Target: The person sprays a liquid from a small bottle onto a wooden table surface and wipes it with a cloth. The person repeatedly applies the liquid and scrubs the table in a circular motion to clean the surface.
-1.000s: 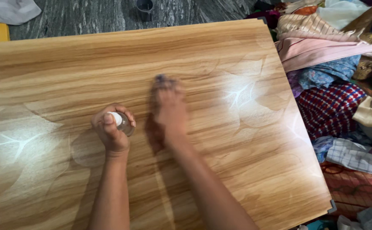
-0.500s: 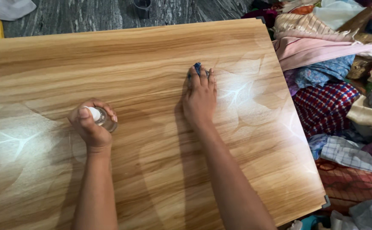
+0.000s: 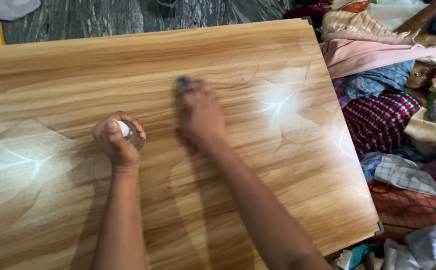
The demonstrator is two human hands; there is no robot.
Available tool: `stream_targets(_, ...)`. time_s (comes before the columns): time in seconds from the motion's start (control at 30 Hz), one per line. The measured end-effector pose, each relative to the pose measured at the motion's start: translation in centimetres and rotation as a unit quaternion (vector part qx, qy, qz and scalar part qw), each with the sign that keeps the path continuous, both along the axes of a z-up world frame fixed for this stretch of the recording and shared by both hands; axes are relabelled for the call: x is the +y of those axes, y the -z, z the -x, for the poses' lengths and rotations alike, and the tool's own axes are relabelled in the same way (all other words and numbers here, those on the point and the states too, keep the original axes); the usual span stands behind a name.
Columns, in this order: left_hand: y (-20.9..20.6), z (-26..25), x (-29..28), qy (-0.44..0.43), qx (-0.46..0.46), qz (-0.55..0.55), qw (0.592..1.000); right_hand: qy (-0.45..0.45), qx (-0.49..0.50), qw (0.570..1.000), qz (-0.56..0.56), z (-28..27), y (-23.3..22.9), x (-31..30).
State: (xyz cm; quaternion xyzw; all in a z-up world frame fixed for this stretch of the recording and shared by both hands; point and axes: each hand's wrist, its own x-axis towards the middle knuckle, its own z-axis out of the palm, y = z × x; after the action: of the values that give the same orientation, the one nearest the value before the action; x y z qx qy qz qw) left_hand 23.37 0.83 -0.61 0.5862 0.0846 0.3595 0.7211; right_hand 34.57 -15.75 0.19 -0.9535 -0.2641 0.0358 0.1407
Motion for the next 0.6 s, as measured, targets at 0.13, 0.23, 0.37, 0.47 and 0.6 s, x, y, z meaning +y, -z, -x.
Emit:
stream_targets(0.13, 0.6, 0.2, 0.3, 0.008, 0.018, -0.023, 1.0, 0.107, -0.15, 0.981, -0.065, -3.6, -0.5, -3.0)
stream_targets(0.23, 1.3, -0.4, 1.0, 0.017, 0.016, -0.035, 0.999, 0.196, -0.015, 0.979, -0.053, -3.2, -0.2, -1.0)
stream_targets(0.37, 1.2, -1.8, 0.6, 0.023, 0.004, -0.02, 1.0, 0.056, -0.105, 0.993, -0.015, -0.4, 0.6, 5.6)
stream_targets(0.47, 0.2, -2.4, 0.7, 0.02, 0.024, -0.025, 0.999, 0.009, -0.113, 0.99, -0.084, 0.9, 0.6, 6.0)
stream_targets(0.6, 0.2, -2.8, 1.0, 0.032, 0.011, -0.022, 0.999, 0.009, -0.105, 0.993, 0.057, -2.0, 1.1, 3.8)
